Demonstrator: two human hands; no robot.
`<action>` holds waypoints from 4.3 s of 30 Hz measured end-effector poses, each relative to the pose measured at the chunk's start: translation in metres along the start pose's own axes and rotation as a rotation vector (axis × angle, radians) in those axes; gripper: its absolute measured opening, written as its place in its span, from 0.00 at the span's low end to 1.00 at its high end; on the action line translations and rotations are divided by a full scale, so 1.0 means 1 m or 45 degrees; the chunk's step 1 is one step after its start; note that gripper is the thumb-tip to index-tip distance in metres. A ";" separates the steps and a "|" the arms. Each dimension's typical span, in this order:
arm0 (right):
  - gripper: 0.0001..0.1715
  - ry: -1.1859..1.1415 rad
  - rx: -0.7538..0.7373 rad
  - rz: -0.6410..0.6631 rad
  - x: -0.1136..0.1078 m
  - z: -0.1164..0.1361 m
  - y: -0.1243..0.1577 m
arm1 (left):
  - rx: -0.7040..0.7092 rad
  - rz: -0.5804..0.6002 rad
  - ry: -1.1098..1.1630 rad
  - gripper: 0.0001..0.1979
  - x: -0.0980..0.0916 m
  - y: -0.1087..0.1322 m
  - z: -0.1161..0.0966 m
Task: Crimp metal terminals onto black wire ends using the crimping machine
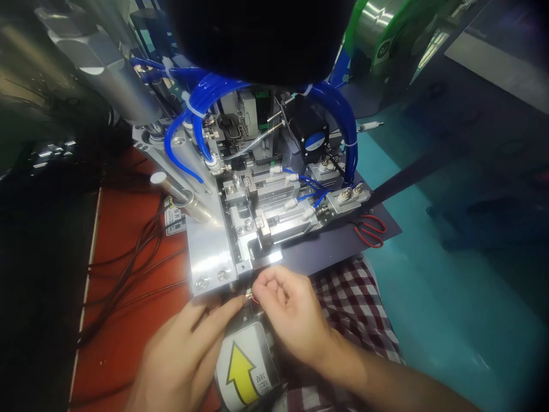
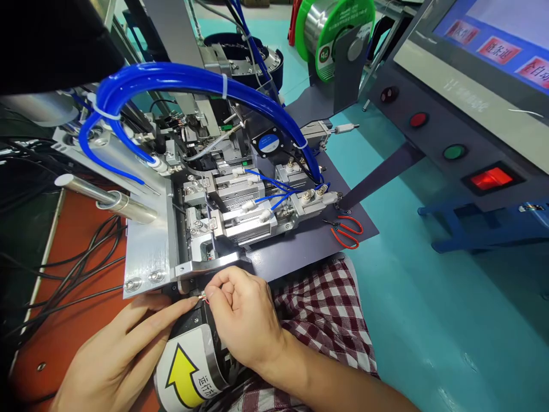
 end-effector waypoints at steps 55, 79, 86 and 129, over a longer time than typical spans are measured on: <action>0.05 0.007 0.175 0.217 -0.007 -0.006 -0.006 | -0.142 -0.063 -0.031 0.17 0.001 0.003 -0.002; 0.16 -0.423 0.532 0.100 0.011 -0.019 -0.004 | -0.136 0.117 -0.307 0.22 0.003 0.000 -0.008; 0.18 -0.240 0.383 0.130 0.005 -0.017 -0.002 | -0.061 -0.030 -0.184 0.17 0.002 0.004 0.000; 0.05 -0.729 0.556 0.044 0.010 -0.023 0.002 | -0.105 -0.023 -0.052 0.17 0.004 0.009 0.005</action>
Point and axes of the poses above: each hand's wrist, its own y-axis away from the middle knuckle, its own x-axis out of the palm, z = x × y, the point moved 6 cm from there along -y, towards the middle knuckle, and after that the axes turned 14 degrees about -y, right-handed, at the moved point
